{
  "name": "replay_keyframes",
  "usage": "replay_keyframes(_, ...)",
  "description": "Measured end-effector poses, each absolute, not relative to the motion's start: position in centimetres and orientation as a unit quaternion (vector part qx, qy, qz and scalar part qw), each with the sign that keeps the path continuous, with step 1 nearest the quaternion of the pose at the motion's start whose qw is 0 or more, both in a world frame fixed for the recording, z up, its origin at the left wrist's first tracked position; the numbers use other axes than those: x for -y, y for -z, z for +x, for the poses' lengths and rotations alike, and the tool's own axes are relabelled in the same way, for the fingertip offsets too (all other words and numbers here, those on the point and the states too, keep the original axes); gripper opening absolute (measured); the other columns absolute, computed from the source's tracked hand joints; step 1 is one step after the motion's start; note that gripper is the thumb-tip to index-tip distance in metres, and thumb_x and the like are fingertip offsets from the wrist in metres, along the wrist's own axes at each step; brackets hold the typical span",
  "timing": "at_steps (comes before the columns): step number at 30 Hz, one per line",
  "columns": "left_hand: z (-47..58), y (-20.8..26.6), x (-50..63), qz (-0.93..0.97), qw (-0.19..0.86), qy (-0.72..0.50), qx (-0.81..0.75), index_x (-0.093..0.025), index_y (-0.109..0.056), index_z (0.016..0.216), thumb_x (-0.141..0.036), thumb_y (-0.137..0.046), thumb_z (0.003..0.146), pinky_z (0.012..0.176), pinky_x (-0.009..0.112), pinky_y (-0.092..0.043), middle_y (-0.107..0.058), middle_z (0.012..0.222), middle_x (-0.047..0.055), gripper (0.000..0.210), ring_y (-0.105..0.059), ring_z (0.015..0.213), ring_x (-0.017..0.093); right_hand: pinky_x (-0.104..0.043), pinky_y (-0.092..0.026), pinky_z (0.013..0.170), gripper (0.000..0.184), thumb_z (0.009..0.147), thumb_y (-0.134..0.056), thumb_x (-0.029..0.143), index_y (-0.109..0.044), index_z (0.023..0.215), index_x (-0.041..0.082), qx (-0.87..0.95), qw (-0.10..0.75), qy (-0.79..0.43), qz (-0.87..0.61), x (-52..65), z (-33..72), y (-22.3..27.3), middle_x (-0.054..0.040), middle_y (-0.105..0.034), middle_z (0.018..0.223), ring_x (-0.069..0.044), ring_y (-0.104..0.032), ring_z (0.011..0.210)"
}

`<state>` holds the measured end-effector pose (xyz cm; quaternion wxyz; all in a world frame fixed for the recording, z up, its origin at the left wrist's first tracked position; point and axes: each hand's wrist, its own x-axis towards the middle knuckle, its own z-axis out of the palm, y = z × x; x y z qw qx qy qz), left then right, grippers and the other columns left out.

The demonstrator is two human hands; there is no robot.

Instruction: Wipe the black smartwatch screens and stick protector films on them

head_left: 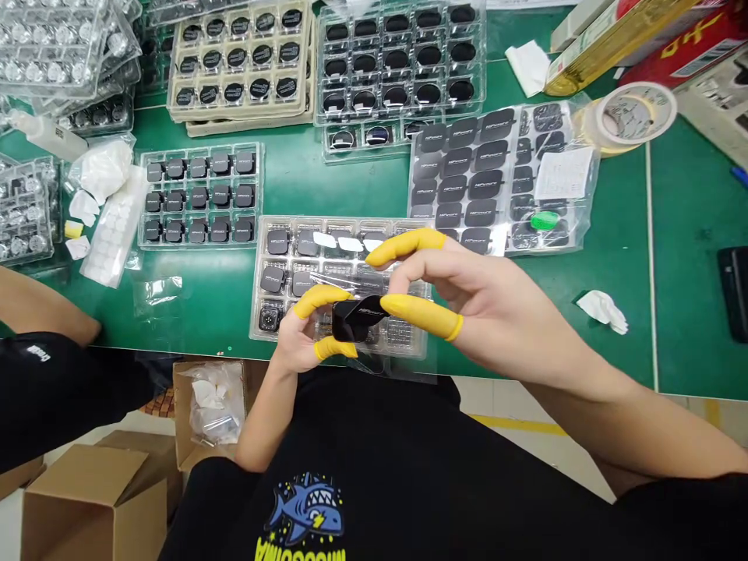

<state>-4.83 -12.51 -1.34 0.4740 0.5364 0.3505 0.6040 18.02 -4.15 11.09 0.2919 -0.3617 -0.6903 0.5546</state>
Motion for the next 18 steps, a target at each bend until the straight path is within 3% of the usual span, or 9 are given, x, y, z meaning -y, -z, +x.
replay_keyframes(4,-5.2,1.3,12.6,0.545,0.459,-0.604,-0.358,-0.029,-0.077,0.14,-0.053,-0.101,0.077,0.089,0.034,-0.064,-0.08,0.119,0.007,0.072,-0.079,0.107,0.025,-0.042,-0.057,0.093,0.014,0.1,-0.079,0.035,-0.075,0.088,0.028,0.695,0.27,-0.565,-0.353,4.1,17.1,-10.5,-0.0069,-0.075,0.119,-0.029,-0.068,0.117)
replay_keyframes(11,-5.5,1.4,12.5,0.564,0.445,-0.59,-0.368,-0.03,-0.076,0.141,-0.06,-0.099,0.076,0.077,0.03,-0.059,-0.079,0.118,0.006,0.075,-0.075,0.097,0.02,-0.039,-0.056,0.095,0.013,0.1,-0.075,0.027,-0.072,0.087,0.026,0.717,0.237,-0.564,-0.336,4.4,16.4,-10.5,-0.0055,-0.073,0.112,-0.024,-0.067,0.106)
replay_keyframes(18,-5.8,1.4,12.3,0.583,0.428,-0.585,-0.368,-0.03,-0.077,0.141,-0.062,-0.097,0.078,0.083,0.033,-0.06,-0.08,0.118,0.007,0.073,-0.075,0.099,0.022,-0.04,-0.056,0.091,0.018,0.102,-0.072,0.029,-0.07,0.084,0.026,0.72,0.225,-0.567,-0.331,3.9,16.0,-10.3,-0.0055,-0.075,0.109,-0.024,-0.067,0.099)
